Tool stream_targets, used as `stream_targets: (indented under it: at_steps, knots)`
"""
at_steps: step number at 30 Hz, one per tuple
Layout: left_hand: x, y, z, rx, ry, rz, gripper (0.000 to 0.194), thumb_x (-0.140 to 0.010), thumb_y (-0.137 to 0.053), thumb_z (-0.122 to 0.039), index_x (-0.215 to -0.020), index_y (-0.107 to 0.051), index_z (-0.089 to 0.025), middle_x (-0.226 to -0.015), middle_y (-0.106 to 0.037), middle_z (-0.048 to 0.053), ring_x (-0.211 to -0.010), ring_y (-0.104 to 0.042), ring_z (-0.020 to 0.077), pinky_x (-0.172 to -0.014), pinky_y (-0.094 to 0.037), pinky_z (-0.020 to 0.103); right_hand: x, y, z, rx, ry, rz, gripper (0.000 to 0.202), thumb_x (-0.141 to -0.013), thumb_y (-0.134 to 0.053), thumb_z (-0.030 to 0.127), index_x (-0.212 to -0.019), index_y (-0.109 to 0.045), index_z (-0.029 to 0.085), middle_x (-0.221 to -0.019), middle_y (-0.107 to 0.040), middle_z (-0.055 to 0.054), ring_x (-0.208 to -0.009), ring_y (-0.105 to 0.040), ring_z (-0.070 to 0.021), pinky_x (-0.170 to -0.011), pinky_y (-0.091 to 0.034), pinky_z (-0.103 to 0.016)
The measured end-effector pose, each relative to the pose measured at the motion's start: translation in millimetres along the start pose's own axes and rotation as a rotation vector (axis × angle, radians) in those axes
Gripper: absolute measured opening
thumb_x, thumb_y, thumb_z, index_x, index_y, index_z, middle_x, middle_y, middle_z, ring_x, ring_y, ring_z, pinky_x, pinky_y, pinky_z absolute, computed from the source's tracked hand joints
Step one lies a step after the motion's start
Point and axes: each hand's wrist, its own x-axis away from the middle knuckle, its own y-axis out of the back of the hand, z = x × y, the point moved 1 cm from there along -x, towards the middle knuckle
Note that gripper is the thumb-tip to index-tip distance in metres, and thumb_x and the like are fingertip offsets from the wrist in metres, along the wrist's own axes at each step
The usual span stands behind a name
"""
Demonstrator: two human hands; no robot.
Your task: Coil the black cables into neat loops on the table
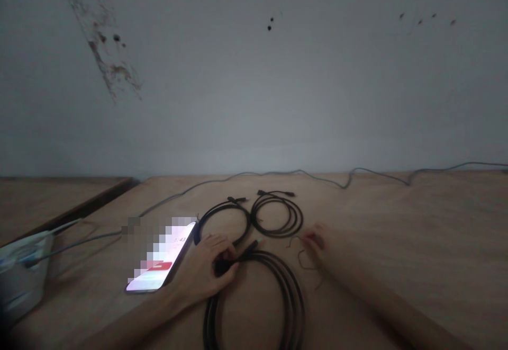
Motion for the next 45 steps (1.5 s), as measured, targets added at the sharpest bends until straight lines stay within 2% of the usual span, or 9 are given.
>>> stream_targets:
  at_steps: [4, 13, 17, 20, 24, 27, 31, 36, 45]
  knots:
    - [-1, 0.7, 1, -0.031, 0.019, -0.015, 0.004, -0.081, -0.062, -0.022, -0.085, -0.062, -0.021, -0.088, -0.066, 0.003, -0.087, -0.061, 0.0246, -0.077, -0.046, 0.036, 1, 1, 0, 0.022, -0.037, -0.045, 0.028, -0.095, -0.043, 0.032, -0.087, -0.066, 0.019, -0.088, -0.070, -0.010, -0.081, -0.066, -0.0241, -0.077, -0.048, -0.036]
    - [0, 2.0, 3, -0.029, 0.043, -0.030, 0.013, -0.085, -0.058, -0.026, -0.096, -0.064, -0.022, -0.089, -0.067, 0.004, -0.084, -0.063, 0.0244, -0.076, -0.048, 0.037, 3, 14, 11, 0.019, -0.048, -0.148, 0.030, -0.096, -0.041, 0.029, -0.092, -0.070, 0.023, -0.089, -0.074, -0.007, -0.082, -0.069, -0.0237, -0.072, -0.048, -0.034]
    - [1, 5.7, 1, 0.041, -0.047, -0.017, 0.027, -0.088, -0.060, -0.031, -0.114, -0.063, -0.023, -0.110, -0.068, 0.007, -0.102, -0.063, 0.0265, -0.089, -0.051, 0.040, 4, 12, 8, 0.099, 0.065, -0.097, 0.028, -0.097, -0.040, 0.023, -0.093, -0.068, 0.021, -0.090, -0.073, -0.008, -0.085, -0.069, -0.0240, -0.075, -0.049, -0.035]
    - [1, 8.5, -2, 0.032, -0.140, 0.079, 0.032, -0.091, -0.060, -0.037, -0.122, -0.063, -0.026, -0.121, -0.065, 0.008, -0.113, -0.060, 0.0293, -0.099, -0.048, 0.046, 4, 11, 4, 0.233, 0.106, -0.125, 0.024, -0.096, -0.044, 0.022, -0.095, -0.067, 0.020, -0.091, -0.072, -0.009, -0.086, -0.068, -0.0261, -0.077, -0.049, -0.038]
    - [1, 10.8, 0, -0.004, -0.208, 0.147, 0.028, -0.092, -0.059, -0.042, -0.113, -0.067, -0.025, -0.118, -0.064, 0.010, -0.110, -0.061, 0.0308, -0.099, -0.048, 0.050, 5, 11, 5, 0.355, 0.188, -0.115, 0.019, -0.093, -0.048, 0.015, -0.093, -0.067, 0.018, -0.093, -0.071, -0.012, -0.088, -0.067, -0.0273, -0.079, -0.050, -0.040]
    - [0, 13.6, 7, -0.018, -0.296, 0.196, 0.028, -0.093, -0.058, -0.044, -0.110, -0.067, -0.023, -0.127, -0.061, 0.013, -0.119, -0.058, 0.0339, -0.105, -0.044, 0.054, 6, 11, 11, 0.295, 0.263, -0.092, 0.021, -0.095, -0.045, 0.012, -0.091, -0.065, 0.019, -0.093, -0.070, -0.011, -0.087, -0.065, -0.0253, -0.079, -0.051, -0.038]
    - [-1, 19.6, 16, -0.024, -0.517, 0.300, 0.077, -0.077, -0.068, -0.075, -0.134, -0.058, -0.024, -0.145, -0.052, 0.021, -0.130, -0.051, 0.0453, -0.105, -0.041, 0.064, 8, 9, 19, 0.134, 0.351, -0.058, 0.030, -0.101, -0.035, 0.016, -0.093, -0.064, 0.019, -0.096, -0.070, -0.011, -0.089, -0.065, -0.0238, -0.083, -0.053, -0.038]
    - [-1, 20.4, 22, -0.006, -0.556, 0.284, 0.101, -0.059, -0.075, -0.084, -0.137, -0.054, -0.025, -0.149, -0.050, 0.023, -0.130, -0.052, 0.0474, -0.108, -0.039, 0.067, 8, 11, 21, -0.049, 0.223, 0.042, 0.028, -0.100, -0.039, 0.027, -0.092, -0.065, 0.022, -0.095, -0.071, -0.010, -0.087, -0.067, -0.0245, -0.082, -0.054, -0.040]
    - [3, 9.1, 29, -0.005, -0.470, 0.285, 0.091, -0.059, -0.076, -0.083, -0.124, -0.058, -0.022, -0.150, -0.050, 0.024, -0.134, -0.051, 0.0455, -0.110, -0.039, 0.063, 11, 17, 34, -0.223, 0.029, 0.091, 0.028, -0.095, -0.048, 0.041, -0.084, -0.068, 0.024, -0.081, -0.075, -0.006, -0.073, -0.068, -0.0236, -0.067, -0.053, -0.034]
